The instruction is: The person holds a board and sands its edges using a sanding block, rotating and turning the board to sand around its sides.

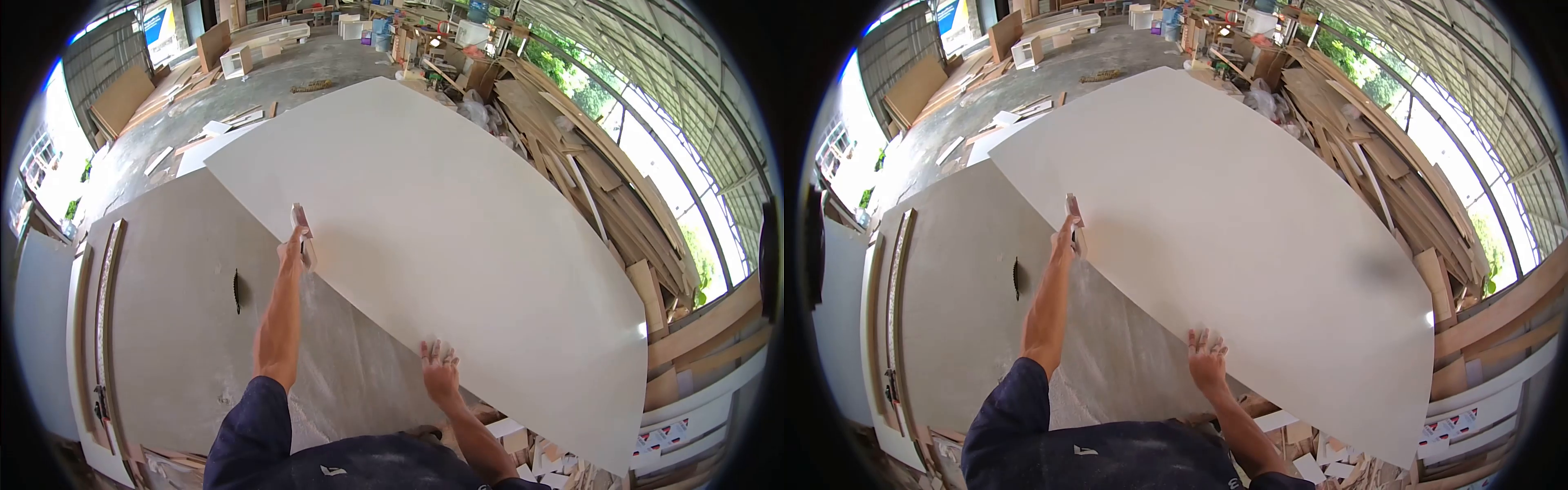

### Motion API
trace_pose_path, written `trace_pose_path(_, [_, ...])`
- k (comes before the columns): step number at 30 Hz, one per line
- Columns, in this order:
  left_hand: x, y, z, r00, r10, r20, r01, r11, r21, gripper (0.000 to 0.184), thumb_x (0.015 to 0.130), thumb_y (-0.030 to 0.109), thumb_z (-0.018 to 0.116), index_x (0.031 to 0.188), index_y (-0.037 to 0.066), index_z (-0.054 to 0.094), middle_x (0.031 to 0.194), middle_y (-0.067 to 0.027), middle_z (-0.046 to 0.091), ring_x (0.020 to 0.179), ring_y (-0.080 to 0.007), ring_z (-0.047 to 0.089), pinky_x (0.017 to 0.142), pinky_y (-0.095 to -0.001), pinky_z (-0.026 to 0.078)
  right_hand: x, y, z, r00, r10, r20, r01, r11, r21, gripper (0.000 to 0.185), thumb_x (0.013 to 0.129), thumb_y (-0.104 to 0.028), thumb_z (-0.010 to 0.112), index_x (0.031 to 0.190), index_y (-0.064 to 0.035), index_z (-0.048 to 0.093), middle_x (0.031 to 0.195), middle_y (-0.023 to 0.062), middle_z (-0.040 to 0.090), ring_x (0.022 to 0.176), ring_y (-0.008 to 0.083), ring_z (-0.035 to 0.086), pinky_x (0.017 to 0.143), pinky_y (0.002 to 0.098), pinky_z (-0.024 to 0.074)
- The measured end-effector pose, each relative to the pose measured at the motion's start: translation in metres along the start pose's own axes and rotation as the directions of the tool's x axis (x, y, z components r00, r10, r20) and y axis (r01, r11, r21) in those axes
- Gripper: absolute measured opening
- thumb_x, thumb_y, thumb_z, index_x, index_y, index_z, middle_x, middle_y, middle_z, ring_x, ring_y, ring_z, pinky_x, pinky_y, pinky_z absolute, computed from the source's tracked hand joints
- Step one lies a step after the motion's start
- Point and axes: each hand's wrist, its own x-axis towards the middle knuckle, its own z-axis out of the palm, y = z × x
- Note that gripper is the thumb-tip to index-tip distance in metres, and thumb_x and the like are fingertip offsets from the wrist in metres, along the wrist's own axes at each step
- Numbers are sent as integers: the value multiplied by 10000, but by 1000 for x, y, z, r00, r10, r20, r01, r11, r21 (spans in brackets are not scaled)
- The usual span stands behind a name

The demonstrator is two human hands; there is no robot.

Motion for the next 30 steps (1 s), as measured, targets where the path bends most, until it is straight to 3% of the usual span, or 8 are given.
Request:
trace_pose_path(4, [-51, -8, -22, 993, -7, -122, -7, 993, -115, 698, 633, 317, 864, 1099, -146, 629, 1006, -144, 652, 845, -268, 673, 737, -410, 559, -48, 11, 34, 968, 8, -249, 5, 999, 53, 668, 868, -135, 608, 1505, -56, 427, 1496, 244, 461, 1273, 548, 503, 1041, 584, 457])
trace_pose_path(8, [-116, -2, -55, 990, 10, -137, -23, 995, -97, 606, 676, 312, 848, 1072, -95, 634, 941, -103, 620, 766, -226, 637, 666, -400, 528, -94, 16, 9, 922, 235, -308, -67, 880, 471, 517, 825, -281, 670, 1290, -57, 662, 1281, 170, 665, 1221, 394, 609, 998, 476, 512])
trace_pose_path(13, [-219, -3, -83, 977, 22, -210, -69, 973, -218, 562, 701, 304, 840, 1051, -84, 634, 929, -87, 613, 775, -204, 625, 664, -389, 514, -150, 57, 23, 845, 289, -450, 111, 728, 677, 330, 861, -216, 676, 1150, -66, 730, 1205, 139, 708, 1119, 362, 677, 927, 438, 553])
trace_pose_path(20, [-370, -43, -128, 947, 54, -317, -150, 946, -287, 474, 773, 341, 795, 1046, -19, 652, 977, -76, 636, 824, -192, 618, 737, -363, 514, -224, 100, 51, 752, 260, -605, 293, 691, 661, 291, 863, -153, 642, 1099, -1, 720, 1129, 159, 723, 1064, 387, 687, 943, 444, 537])
trace_pose_path(23, [-431, -74, -144, 913, 15, -408, -134, 955, -265, 487, 765, 355, 790, 1068, 2, 646, 1009, -81, 647, 853, -214, 646, 720, -388, 521, -253, 122, 60, 776, 323, -541, 207, 681, 703, 357, 885, -165, 573, 1156, 38, 686, 1236, 241, 665, 1202, 431, 610, 1052, 511, 451])
trace_pose_path(25, [-481, -88, -149, 914, -32, -405, -105, 945, -311, 498, 754, 362, 793, 1068, 6, 642, 1007, -86, 650, 860, -220, 655, 711, -399, 523, -270, 139, 79, 724, 460, -514, 49, 709, 703, 493, 928, -284, 506, 1284, 43, 603, 1424, 256, 534, 1378, 431, 450, 1172, 558, 270])
trace_pose_path(28, [-536, -136, -180, 893, -104, -439, -45, 948, -316, 471, 758, 362, 785, 1034, 17, 623, 929, -81, 654, 733, -190, 652, 611, -365, 516, -293, 165, 108, 654, 625, -426, -74, 613, 786, 622, 980, -421, 445, 1392, 42, 504, 1552, 249, 385, 1480, 423, 283, 1216, 575, 106])
trace_pose_path(30, [-565, -184, -219, 880, -123, -459, -1, 965, -261, 427, 788, 358, 762, 1014, 31, 606, 850, -62, 645, 597, -151, 614, 505, -307, 470, -308, 183, 122, 655, 635, -410, -150, 641, 752, 614, 979, -410, 439, 1405, 29, 491, 1559, 247, 373, 1486, 411, 276, 1221, 564, 85])
